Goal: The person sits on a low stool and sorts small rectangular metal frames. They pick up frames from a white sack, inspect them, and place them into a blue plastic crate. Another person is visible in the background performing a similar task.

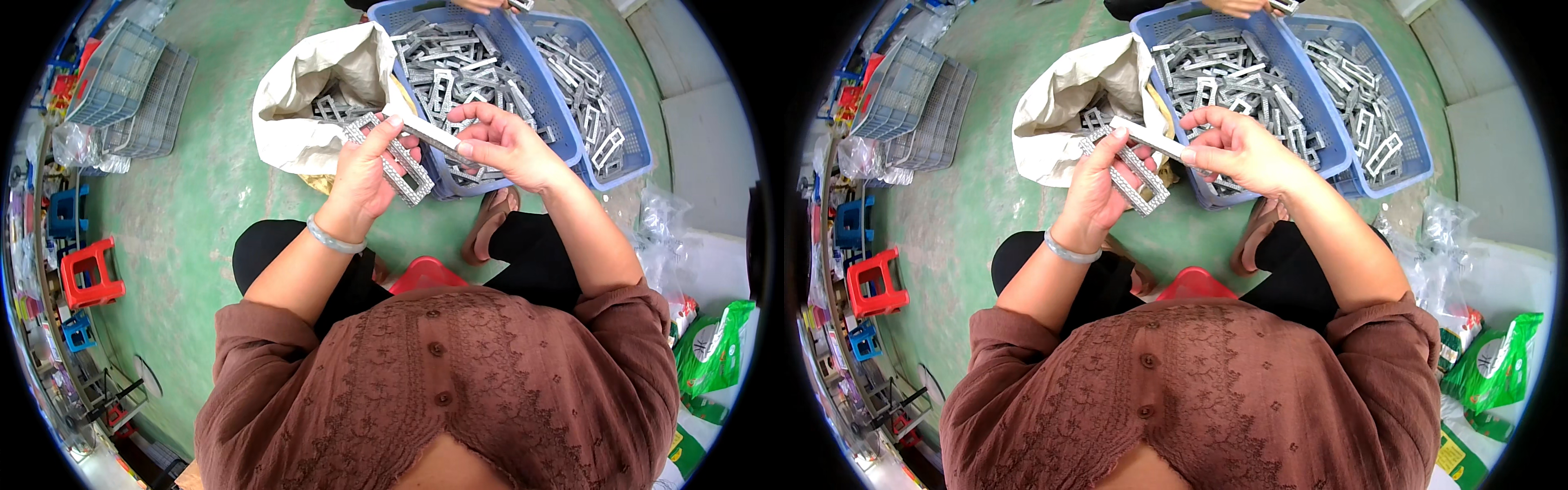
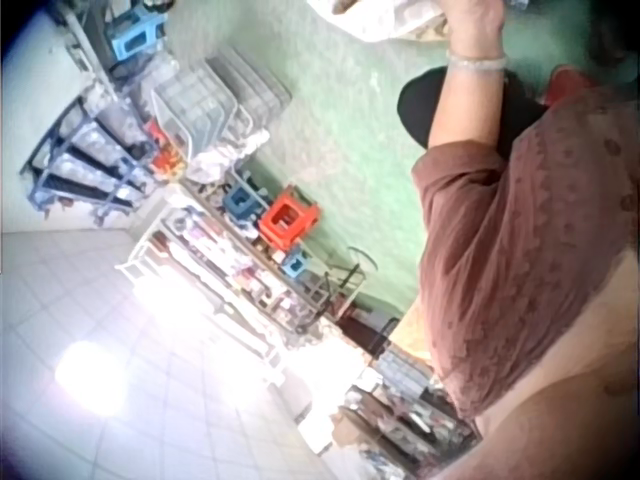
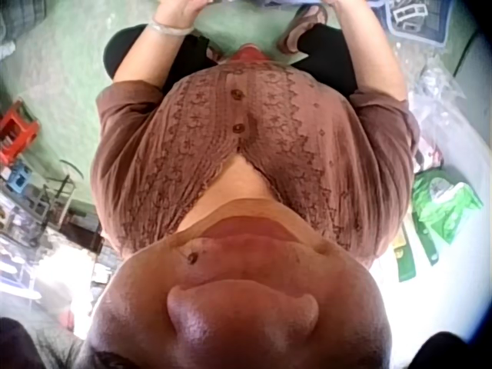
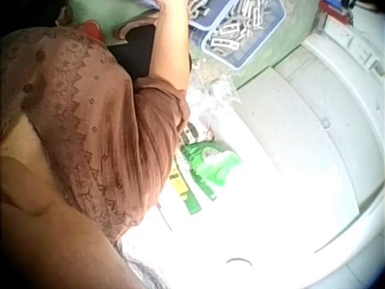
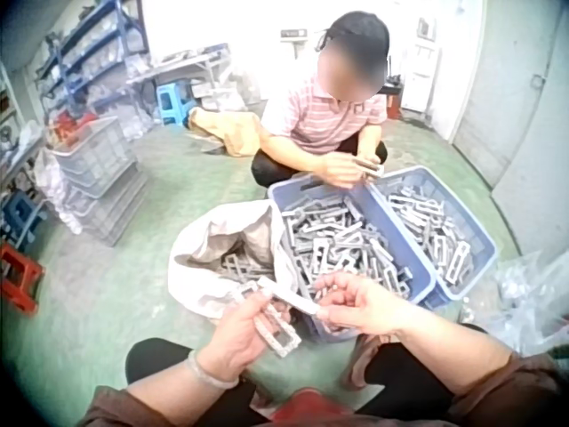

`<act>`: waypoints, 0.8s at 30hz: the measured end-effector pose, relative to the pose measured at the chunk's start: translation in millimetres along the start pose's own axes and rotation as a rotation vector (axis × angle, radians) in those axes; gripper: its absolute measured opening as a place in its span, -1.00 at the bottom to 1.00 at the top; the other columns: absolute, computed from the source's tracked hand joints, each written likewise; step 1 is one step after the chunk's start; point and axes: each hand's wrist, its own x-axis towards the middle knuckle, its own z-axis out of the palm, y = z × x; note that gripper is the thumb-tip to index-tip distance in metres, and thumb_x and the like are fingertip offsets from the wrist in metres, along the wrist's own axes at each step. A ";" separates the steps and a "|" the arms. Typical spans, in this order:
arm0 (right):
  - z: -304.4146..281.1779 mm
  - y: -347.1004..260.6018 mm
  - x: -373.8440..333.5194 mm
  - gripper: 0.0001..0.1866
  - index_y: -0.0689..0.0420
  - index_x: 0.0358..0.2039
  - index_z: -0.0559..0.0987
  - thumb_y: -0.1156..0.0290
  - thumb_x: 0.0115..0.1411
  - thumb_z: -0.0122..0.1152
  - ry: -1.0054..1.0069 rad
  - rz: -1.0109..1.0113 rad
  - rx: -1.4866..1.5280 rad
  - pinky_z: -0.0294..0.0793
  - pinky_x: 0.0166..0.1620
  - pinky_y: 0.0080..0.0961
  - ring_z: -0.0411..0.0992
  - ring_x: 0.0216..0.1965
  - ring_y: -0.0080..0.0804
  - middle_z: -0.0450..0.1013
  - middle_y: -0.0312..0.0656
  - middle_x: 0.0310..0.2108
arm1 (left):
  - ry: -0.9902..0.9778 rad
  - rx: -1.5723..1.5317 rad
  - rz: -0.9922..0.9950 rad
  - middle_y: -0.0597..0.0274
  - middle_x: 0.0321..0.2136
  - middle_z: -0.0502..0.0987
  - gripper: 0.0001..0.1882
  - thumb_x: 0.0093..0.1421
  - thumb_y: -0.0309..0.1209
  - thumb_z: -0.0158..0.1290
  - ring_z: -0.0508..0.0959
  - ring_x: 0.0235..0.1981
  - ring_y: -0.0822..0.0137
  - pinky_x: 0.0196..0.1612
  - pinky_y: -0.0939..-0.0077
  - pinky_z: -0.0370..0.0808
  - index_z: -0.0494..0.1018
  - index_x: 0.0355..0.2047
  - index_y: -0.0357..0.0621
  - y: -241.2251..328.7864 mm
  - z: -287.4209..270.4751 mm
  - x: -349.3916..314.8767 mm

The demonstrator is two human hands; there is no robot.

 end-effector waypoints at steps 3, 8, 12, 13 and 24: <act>-2.1 -0.5 -0.5 -0.55 0.20 -0.02 0.24 0.42 0.09 0.11 -0.027 -0.001 0.016 0.38 -0.32 -0.65 0.34 -0.37 -0.62 0.40 -0.28 -0.37 | 0.002 0.004 -0.013 0.17 -0.43 0.44 -0.82 0.08 -0.40 0.03 0.45 -0.39 0.31 -0.31 0.40 0.46 0.36 -0.34 -0.23 -0.9 -0.7 4.2; 1.3 5.8 2.3 -0.55 0.25 -0.05 0.24 0.41 0.09 0.14 -0.026 0.024 0.159 0.37 -0.37 -0.68 0.35 -0.42 -0.64 0.40 -0.31 -0.44 | 0.033 0.020 -0.025 0.21 -0.48 0.45 -0.82 0.10 -0.36 0.02 0.48 -0.45 0.33 -0.36 0.42 0.49 0.37 -0.35 -0.20 -2.7 -7.8 6.4; -6.1 5.3 13.4 -0.60 0.24 -0.09 0.30 0.39 0.09 0.14 0.051 0.078 0.303 0.43 -0.43 -0.61 0.37 -0.44 -0.60 0.39 -0.25 -0.38 | 0.119 0.035 -0.045 0.18 -0.39 0.46 -0.76 0.11 -0.31 0.03 0.48 -0.41 0.35 -0.35 0.42 0.49 0.35 -0.28 -0.19 4.5 -7.0 2.9; -10.6 5.3 18.2 -0.61 0.24 -0.10 0.31 0.38 0.09 0.14 0.077 0.081 0.318 0.44 -0.44 -0.60 0.37 -0.44 -0.59 0.39 -0.25 -0.37 | 0.143 0.026 -0.062 0.16 -0.37 0.46 -0.74 0.11 -0.31 0.03 0.47 -0.40 0.34 -0.34 0.41 0.48 0.33 -0.26 -0.19 7.0 -8.6 3.2; -71.5 19.1 80.6 -0.71 0.17 -0.26 0.40 0.30 0.05 0.19 0.393 0.108 0.135 0.41 -0.48 -0.62 0.29 -0.55 -0.58 0.33 -0.32 -0.47 | 0.144 -0.070 -0.057 0.11 -0.37 0.46 -0.73 0.08 -0.37 0.04 0.45 -0.40 0.32 -0.29 0.35 0.44 0.32 -0.22 -0.18 31.8 -25.5 9.7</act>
